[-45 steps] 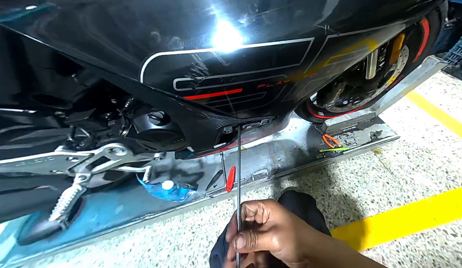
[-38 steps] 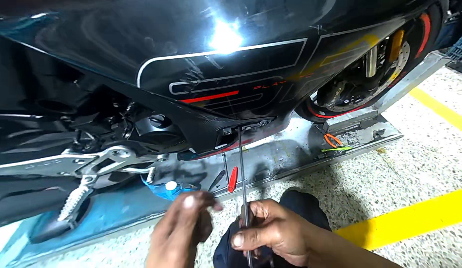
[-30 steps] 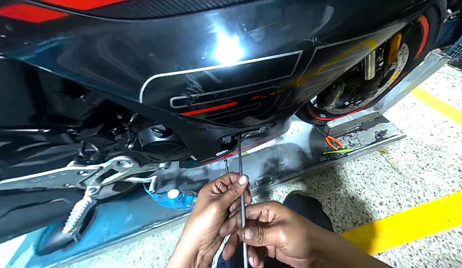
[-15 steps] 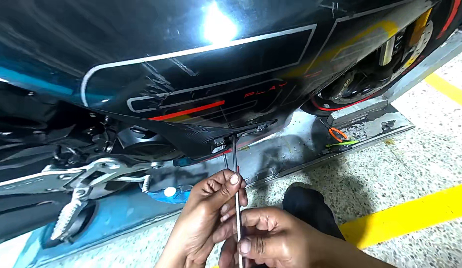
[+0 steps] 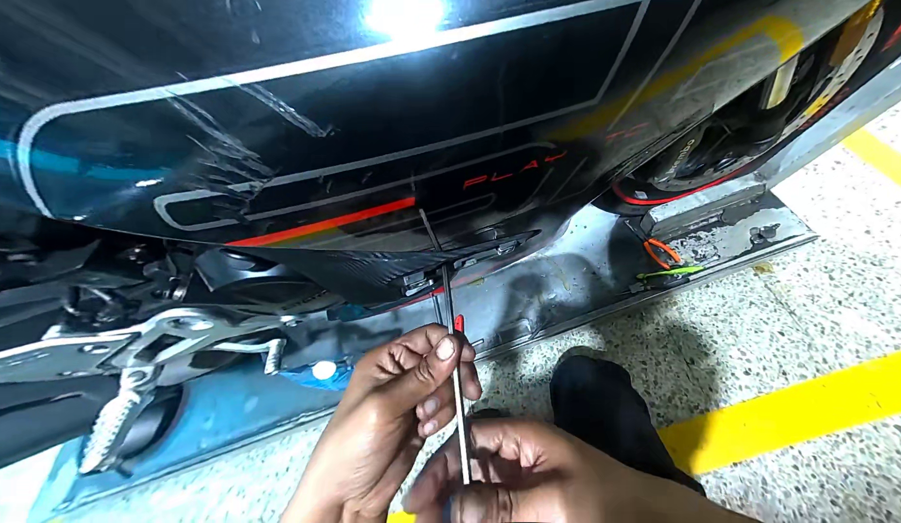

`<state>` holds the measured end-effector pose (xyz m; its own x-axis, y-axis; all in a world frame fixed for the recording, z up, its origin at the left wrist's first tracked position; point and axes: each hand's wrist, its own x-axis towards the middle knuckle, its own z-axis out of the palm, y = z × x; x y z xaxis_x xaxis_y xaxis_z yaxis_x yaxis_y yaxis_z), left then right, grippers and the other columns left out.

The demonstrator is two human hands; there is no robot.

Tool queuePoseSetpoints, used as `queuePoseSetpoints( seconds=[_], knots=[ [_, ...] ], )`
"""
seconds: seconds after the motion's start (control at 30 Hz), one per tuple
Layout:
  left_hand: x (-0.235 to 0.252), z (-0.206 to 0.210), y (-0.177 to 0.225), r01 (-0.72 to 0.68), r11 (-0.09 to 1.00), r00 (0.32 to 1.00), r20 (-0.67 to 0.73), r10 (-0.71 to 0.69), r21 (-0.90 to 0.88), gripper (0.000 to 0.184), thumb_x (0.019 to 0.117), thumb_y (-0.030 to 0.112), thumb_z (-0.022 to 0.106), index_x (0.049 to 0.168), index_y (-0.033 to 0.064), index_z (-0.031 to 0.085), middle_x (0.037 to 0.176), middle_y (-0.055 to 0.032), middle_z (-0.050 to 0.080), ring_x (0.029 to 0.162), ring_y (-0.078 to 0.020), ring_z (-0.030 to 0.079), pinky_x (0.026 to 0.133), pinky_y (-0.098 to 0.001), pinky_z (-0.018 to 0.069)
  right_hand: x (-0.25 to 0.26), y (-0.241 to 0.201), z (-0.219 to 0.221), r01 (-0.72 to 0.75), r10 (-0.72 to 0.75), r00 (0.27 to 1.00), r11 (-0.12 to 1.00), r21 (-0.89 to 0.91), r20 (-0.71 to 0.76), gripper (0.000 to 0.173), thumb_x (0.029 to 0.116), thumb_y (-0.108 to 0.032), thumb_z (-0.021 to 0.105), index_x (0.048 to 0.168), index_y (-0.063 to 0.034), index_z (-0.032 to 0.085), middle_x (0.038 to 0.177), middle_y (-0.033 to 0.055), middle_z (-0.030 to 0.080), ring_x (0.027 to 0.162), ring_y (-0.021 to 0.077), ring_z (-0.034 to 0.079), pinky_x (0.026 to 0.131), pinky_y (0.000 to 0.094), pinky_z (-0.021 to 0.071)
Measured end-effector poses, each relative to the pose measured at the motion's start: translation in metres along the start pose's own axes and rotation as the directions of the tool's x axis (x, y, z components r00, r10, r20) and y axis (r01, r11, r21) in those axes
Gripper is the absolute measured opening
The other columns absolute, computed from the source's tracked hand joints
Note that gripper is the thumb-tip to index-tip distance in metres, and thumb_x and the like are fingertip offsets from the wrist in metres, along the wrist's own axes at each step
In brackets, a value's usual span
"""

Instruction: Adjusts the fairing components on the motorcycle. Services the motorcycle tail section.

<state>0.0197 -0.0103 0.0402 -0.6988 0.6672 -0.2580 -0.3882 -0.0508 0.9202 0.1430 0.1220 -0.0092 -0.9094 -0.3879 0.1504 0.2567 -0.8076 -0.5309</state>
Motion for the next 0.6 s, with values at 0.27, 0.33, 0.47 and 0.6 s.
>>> queuePoseSetpoints(
  seconds=[0.27,0.33,0.47,0.6],
  knots=[
    [0.002,-0.001,-0.005,0.068,0.997,0.998,0.004,-0.068,-0.037,0.034,0.0975,0.044,0.067,0.096,0.01,0.072,0.074,-0.0021,0.065,0.054,-0.0011,0.056,0.048,-0.0142,0.0488,0.005,-0.004,0.003,-0.115,0.111,0.991,0.992,-0.058,-0.078,0.013,0.0996,0.003,0.054,0.11,-0.0049,0.054,0.092,0.0015,0.068,0.08,0.0148,0.072,0.074,0.0357,0.0632],
    [0.003,0.002,-0.008,0.032,0.995,0.998,-0.049,-0.037,-0.089,0.027,0.0914,0.037,0.077,0.087,0.0108,0.07,0.067,0.0003,0.059,0.051,-0.0005,0.054,0.048,-0.014,0.0481,0.007,-0.002,0.006,-0.113,0.107,0.987,0.993,-0.042,-0.12,0.014,0.0969,0.001,0.061,0.105,-0.0073,0.053,0.086,-0.0006,0.066,0.073,0.0121,0.07,0.069,0.0329,0.0628],
    [0.004,0.007,-0.002,-0.015,0.999,0.995,-0.101,0.011,-0.039,0.022,0.0999,0.016,0.061,0.084,0.0066,0.072,0.062,-0.0015,0.06,0.046,0.0026,0.05,0.043,-0.0106,0.0431,0.002,-0.005,0.002,-0.029,0.029,1.0,0.998,-0.052,-0.005,0.017,0.1039,-0.007,0.052,0.12,-0.002,0.053,0.103,0.0067,0.065,0.091,0.02,0.071,0.081,0.0421,0.0626],
    [0.002,0.007,0.003,-0.015,0.999,0.997,-0.072,0.017,0.032,0.025,0.1024,0.016,0.055,0.087,0.0069,0.072,0.063,-0.0003,0.059,0.047,0.0024,0.049,0.044,-0.0112,0.043,0.001,-0.012,-0.006,-0.037,0.04,0.999,0.997,-0.072,0.034,0.022,0.1028,0.0,0.047,0.122,0.0,0.058,0.105,0.0078,0.069,0.094,0.0218,0.072,0.082,0.0435,0.0626]
  ],
)
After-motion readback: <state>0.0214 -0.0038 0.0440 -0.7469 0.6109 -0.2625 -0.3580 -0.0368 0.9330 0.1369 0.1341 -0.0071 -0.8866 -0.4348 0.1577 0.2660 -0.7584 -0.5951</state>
